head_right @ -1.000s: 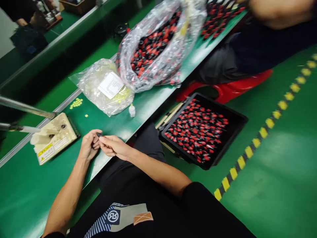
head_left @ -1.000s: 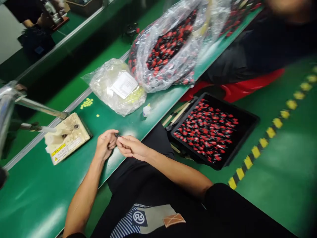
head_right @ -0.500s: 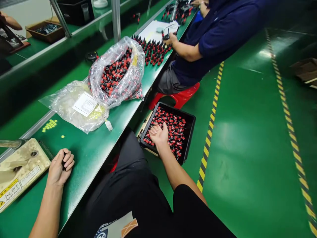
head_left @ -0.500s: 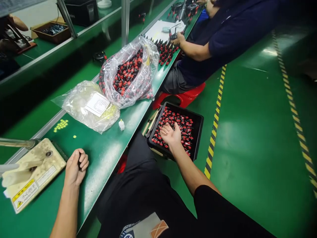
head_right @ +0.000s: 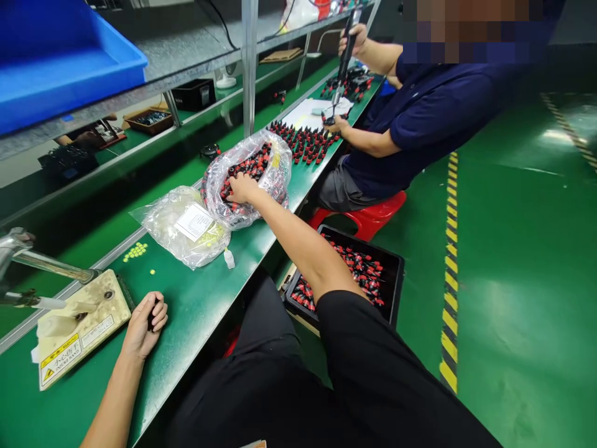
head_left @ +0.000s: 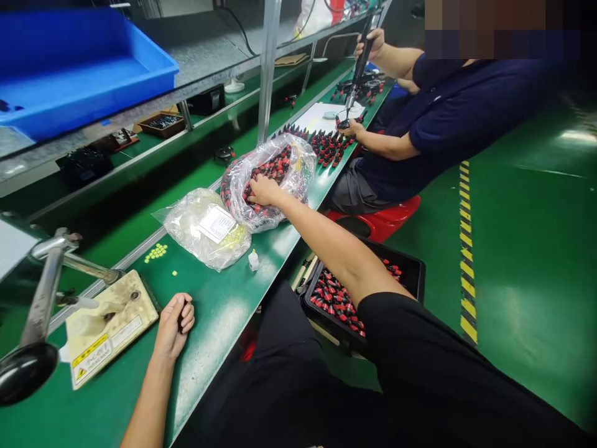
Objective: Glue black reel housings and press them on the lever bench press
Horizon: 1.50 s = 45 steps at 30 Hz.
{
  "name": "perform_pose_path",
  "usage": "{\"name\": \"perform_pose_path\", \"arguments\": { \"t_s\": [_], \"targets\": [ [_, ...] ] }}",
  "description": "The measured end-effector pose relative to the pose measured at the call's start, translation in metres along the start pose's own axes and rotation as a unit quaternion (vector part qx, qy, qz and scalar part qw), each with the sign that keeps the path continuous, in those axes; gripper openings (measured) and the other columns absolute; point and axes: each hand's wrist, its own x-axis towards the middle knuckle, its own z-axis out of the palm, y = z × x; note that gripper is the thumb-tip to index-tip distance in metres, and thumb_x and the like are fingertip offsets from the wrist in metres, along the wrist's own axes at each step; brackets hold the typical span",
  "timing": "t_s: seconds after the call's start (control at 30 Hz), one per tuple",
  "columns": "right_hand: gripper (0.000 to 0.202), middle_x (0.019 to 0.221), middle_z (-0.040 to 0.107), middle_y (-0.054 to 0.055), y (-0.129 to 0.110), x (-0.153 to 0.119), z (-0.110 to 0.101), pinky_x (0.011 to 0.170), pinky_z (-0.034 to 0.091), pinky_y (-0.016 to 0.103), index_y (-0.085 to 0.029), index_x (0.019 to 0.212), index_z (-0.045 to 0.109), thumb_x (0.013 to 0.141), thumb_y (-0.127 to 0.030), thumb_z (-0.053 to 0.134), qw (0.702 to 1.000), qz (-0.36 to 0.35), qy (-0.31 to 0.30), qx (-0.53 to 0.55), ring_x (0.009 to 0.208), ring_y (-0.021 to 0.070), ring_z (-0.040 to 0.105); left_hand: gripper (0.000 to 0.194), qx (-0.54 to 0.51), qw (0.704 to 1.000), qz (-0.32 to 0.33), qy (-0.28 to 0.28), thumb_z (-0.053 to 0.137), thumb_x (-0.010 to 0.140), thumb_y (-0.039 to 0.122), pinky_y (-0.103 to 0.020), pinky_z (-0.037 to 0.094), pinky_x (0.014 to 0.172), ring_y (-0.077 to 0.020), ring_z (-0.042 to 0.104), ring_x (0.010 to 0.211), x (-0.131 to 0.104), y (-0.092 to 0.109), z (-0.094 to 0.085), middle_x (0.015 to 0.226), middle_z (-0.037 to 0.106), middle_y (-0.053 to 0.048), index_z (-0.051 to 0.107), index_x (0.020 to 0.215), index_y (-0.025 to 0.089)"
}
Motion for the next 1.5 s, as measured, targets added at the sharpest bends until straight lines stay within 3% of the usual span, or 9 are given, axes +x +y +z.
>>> {"name": "perform_pose_path", "arguments": {
  "t_s": [0.2, 0.33, 0.43, 0.57, 0.77, 0.97, 1.27, 1.37, 1.5],
  "targets": [
    [0.032, 0.133, 0.060, 0.022, 0.003, 0.035, 0.008, 0.109, 0.044, 0.048, -0.012, 0.120, 0.059, 0.089, -0.013, 0.068, 0.992, 0.050, 0.052, 0.102, 0.121, 0.0314, 0.061, 0.046, 0.000, 1.000, 0.001, 0.003, 0.093, 0.075, 0.050, -0.012, 0.024, 0.039, -0.0021, 0.029, 0.046, -0.001, -0.001, 0.002, 0.061, 0.038, 0.008, 0.068, 0.090, 0.013],
    [0.012, 0.098, 0.067, 0.011, 0.017, 0.049, -0.004, 0.080, 0.057, 0.034, -0.016, 0.112, 0.054, 0.104, -0.021, 0.047, 0.965, 0.112, 0.094, 0.219, 0.088, 0.0201, 0.067, 0.049, -0.004, 1.000, -0.003, -0.005, 0.092, 0.075, 0.052, -0.012, 0.023, 0.039, -0.0017, 0.029, 0.046, -0.001, -0.003, 0.000, 0.062, 0.039, 0.009, 0.067, 0.090, 0.013],
    [0.015, 0.077, 0.062, 0.003, 0.024, 0.055, -0.013, 0.060, 0.054, 0.023, -0.020, 0.096, 0.052, 0.106, -0.024, 0.042, 0.940, 0.137, 0.095, 0.299, 0.066, 0.0145, 0.062, 0.050, -0.009, 1.000, -0.006, -0.006, 0.092, 0.075, 0.053, -0.012, 0.022, 0.039, -0.0014, 0.029, 0.046, 0.000, -0.004, -0.002, 0.062, 0.039, 0.009, 0.066, 0.090, 0.013],
    [0.016, 0.071, 0.059, 0.000, 0.030, 0.054, -0.015, 0.058, 0.055, 0.019, -0.022, 0.089, 0.049, 0.104, -0.023, 0.044, 0.922, 0.149, 0.097, 0.344, 0.060, 0.0112, 0.060, 0.049, -0.018, 1.000, -0.009, -0.010, 0.092, 0.076, 0.052, -0.012, 0.022, 0.039, -0.0013, 0.029, 0.046, 0.001, -0.005, -0.002, 0.062, 0.040, 0.009, 0.066, 0.089, 0.012],
    [0.013, 0.088, 0.070, 0.008, 0.031, 0.056, -0.008, 0.070, 0.061, 0.031, -0.017, 0.109, 0.060, 0.100, -0.023, 0.052, 0.955, 0.160, 0.073, 0.238, 0.073, 0.0181, 0.069, 0.048, -0.020, 1.000, -0.010, -0.009, 0.092, 0.076, 0.051, -0.012, 0.022, 0.039, -0.0014, 0.029, 0.047, 0.001, -0.005, -0.002, 0.063, 0.040, 0.008, 0.066, 0.090, 0.012],
    [0.035, 0.125, 0.070, 0.024, 0.027, 0.064, -0.007, 0.110, 0.048, 0.045, -0.010, 0.118, 0.067, 0.088, -0.028, 0.073, 0.993, 0.117, 0.002, 0.014, 0.128, 0.0358, 0.063, 0.047, -0.017, 1.000, -0.013, -0.010, 0.091, 0.078, 0.051, -0.012, 0.022, 0.040, -0.0015, 0.029, 0.047, 0.003, -0.006, -0.004, 0.063, 0.040, 0.008, 0.066, 0.091, 0.013],
    [0.053, 0.136, 0.068, 0.021, 0.024, 0.050, -0.006, 0.104, 0.050, 0.037, -0.012, 0.129, 0.062, 0.090, -0.046, 0.076, 0.981, 0.007, -0.132, -0.139, 0.125, 0.0342, 0.066, 0.046, -0.017, 1.000, -0.020, -0.012, 0.090, 0.078, 0.050, -0.013, 0.023, 0.040, -0.0020, 0.029, 0.047, 0.000, -0.004, -0.002, 0.063, 0.040, 0.008, 0.066, 0.090, 0.013],
    [0.054, 0.134, 0.067, 0.023, 0.022, 0.041, 0.003, 0.104, 0.051, 0.039, -0.012, 0.130, 0.059, 0.090, -0.043, 0.077, 0.982, -0.004, -0.122, -0.142, 0.125, 0.0358, 0.065, 0.046, -0.015, 1.000, -0.019, -0.012, 0.090, 0.078, 0.051, -0.013, 0.023, 0.040, -0.0019, 0.029, 0.047, 0.000, -0.004, -0.003, 0.063, 0.040, 0.008, 0.066, 0.090, 0.013],
    [0.046, 0.142, 0.060, 0.027, 0.017, 0.031, 0.017, 0.110, 0.047, 0.046, -0.013, 0.133, 0.056, 0.095, -0.036, 0.068, 0.994, -0.001, -0.051, -0.092, 0.132, 0.0375, 0.061, 0.047, -0.010, 1.000, -0.011, -0.008, 0.091, 0.077, 0.051, -0.012, 0.022, 0.040, -0.0016, 0.029, 0.048, 0.001, -0.005, -0.003, 0.064, 0.040, 0.008, 0.067, 0.090, 0.013]
  ]
}}
